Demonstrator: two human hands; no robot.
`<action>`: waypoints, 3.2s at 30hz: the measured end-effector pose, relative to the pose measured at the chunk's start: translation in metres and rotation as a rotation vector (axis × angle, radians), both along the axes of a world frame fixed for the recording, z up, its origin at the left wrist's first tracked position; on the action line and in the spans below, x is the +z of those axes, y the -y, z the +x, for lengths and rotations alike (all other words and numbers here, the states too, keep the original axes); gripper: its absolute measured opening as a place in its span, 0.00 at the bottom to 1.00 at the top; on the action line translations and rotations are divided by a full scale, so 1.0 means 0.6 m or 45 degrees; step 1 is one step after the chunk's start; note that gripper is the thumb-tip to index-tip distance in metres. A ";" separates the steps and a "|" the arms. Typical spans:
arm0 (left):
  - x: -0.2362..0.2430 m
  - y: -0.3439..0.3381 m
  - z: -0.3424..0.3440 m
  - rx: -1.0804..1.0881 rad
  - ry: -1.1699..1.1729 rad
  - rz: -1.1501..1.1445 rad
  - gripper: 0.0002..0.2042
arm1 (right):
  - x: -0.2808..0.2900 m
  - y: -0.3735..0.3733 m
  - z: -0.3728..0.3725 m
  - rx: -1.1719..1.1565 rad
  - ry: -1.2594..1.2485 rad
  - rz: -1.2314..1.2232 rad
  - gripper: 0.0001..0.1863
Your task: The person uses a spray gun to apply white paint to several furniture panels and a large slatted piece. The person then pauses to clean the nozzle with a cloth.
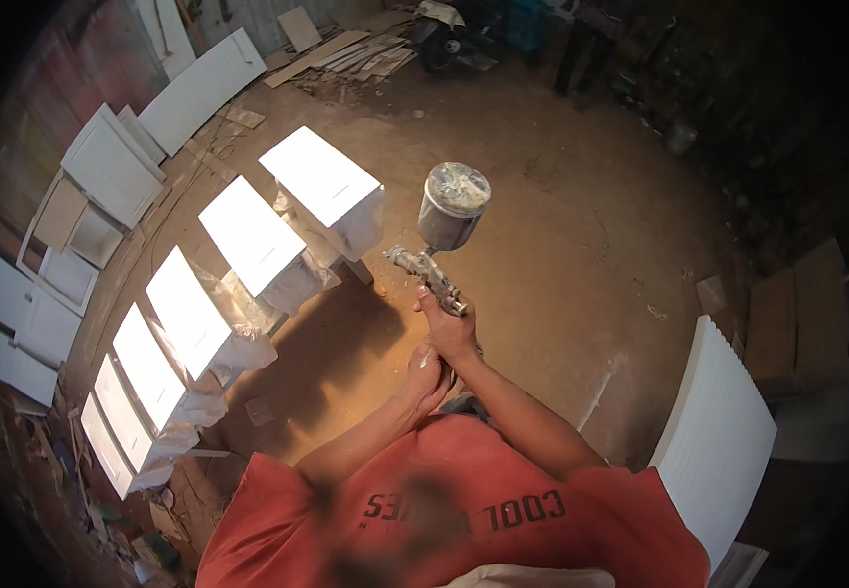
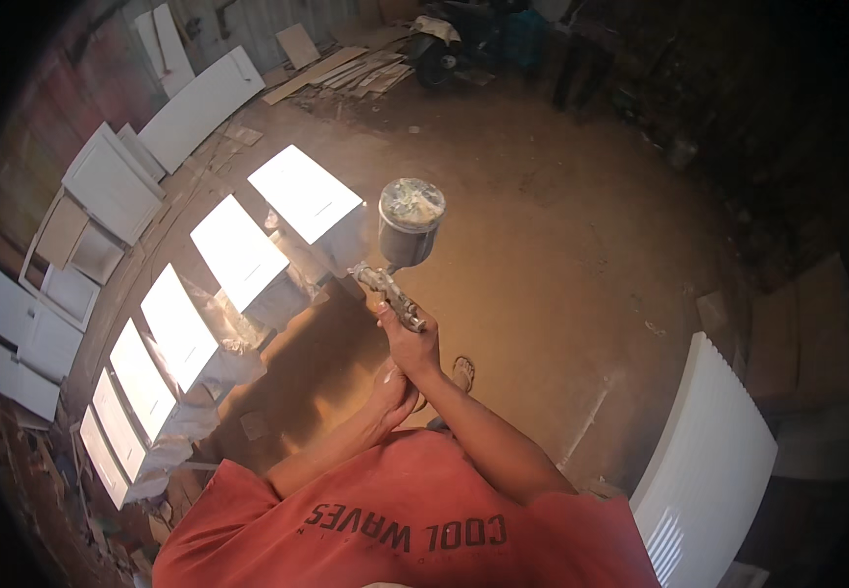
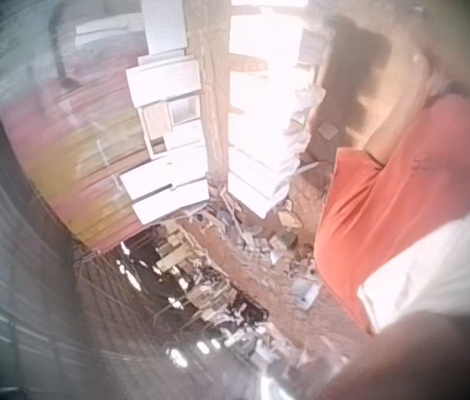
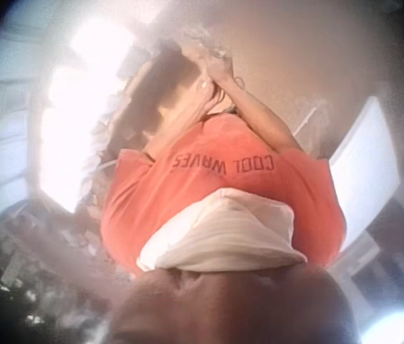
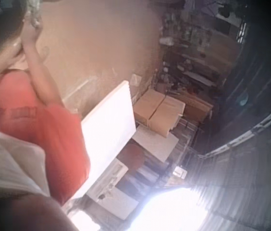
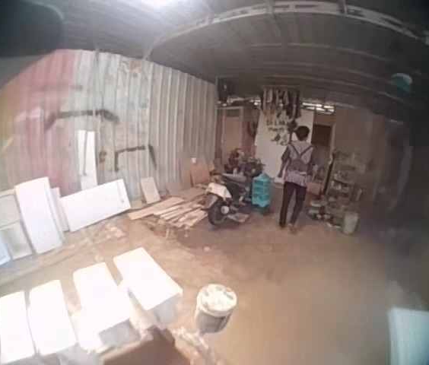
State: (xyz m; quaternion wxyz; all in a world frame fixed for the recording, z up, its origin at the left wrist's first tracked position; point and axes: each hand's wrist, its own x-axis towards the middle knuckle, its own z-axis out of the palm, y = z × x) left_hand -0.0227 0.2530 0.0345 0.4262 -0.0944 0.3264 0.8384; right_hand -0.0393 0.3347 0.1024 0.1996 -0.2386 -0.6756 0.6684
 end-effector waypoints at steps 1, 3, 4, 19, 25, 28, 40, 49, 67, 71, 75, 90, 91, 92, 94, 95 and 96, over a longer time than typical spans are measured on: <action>0.012 -0.038 -0.027 0.078 0.001 -0.029 0.10 | -0.002 -0.035 -0.036 0.071 -0.026 -0.008 0.16; 0.038 -0.073 -0.066 0.144 0.021 -0.051 0.10 | -0.006 -0.062 -0.087 0.122 -0.063 0.007 0.16; 0.037 -0.085 -0.081 0.219 0.034 -0.064 0.11 | -0.007 -0.069 -0.110 0.187 -0.068 0.017 0.16; -0.023 -0.221 -0.228 0.823 0.032 0.057 0.15 | 0.022 -0.150 -0.314 0.576 0.108 0.002 0.17; -0.009 -0.188 -0.248 0.872 0.054 0.059 0.14 | 0.035 -0.114 -0.332 0.584 0.179 -0.011 0.17; -0.028 -0.151 -0.239 0.868 0.007 0.011 0.14 | 0.034 -0.064 -0.330 0.587 0.168 0.018 0.15; 0.004 0.011 -0.210 1.064 -0.064 -0.043 0.10 | 0.031 0.108 -0.312 0.724 -0.003 -0.079 0.14; -0.037 0.082 -0.187 0.695 -0.509 -0.398 0.20 | 0.036 0.169 -0.321 0.754 0.015 -0.155 0.12; -0.280 0.660 0.114 -0.649 -0.417 -2.615 0.08 | -0.039 0.074 -0.459 0.097 0.313 0.063 0.20; -0.312 0.761 0.120 -0.824 -0.433 -2.541 0.11 | -0.080 0.107 -0.451 -0.205 0.383 0.093 0.22; -0.356 0.842 0.120 -0.692 -0.460 -2.223 0.14 | -0.094 0.189 -0.466 -0.343 0.462 0.083 0.20; -0.383 1.084 -0.008 -0.860 -1.116 -1.706 0.09 | -0.066 0.412 -0.548 -0.550 0.484 0.191 0.26; -0.393 1.092 -0.012 -0.879 -1.146 -1.694 0.09 | -0.070 0.410 -0.536 -0.588 0.506 0.153 0.26; -0.400 1.101 -0.014 -0.898 -1.141 -1.680 0.09 | -0.083 0.404 -0.519 -0.665 0.516 0.204 0.25; -0.404 1.110 -0.026 -0.892 -1.090 -1.648 0.09 | -0.101 0.389 -0.479 -0.813 0.529 0.309 0.24; -0.408 1.112 -0.032 -0.892 -1.065 -1.639 0.09 | -0.102 0.383 -0.459 -0.840 0.580 0.285 0.24; -0.409 1.114 -0.029 -0.853 -1.032 -1.644 0.09 | -0.096 0.389 -0.445 -0.842 0.620 0.267 0.24</action>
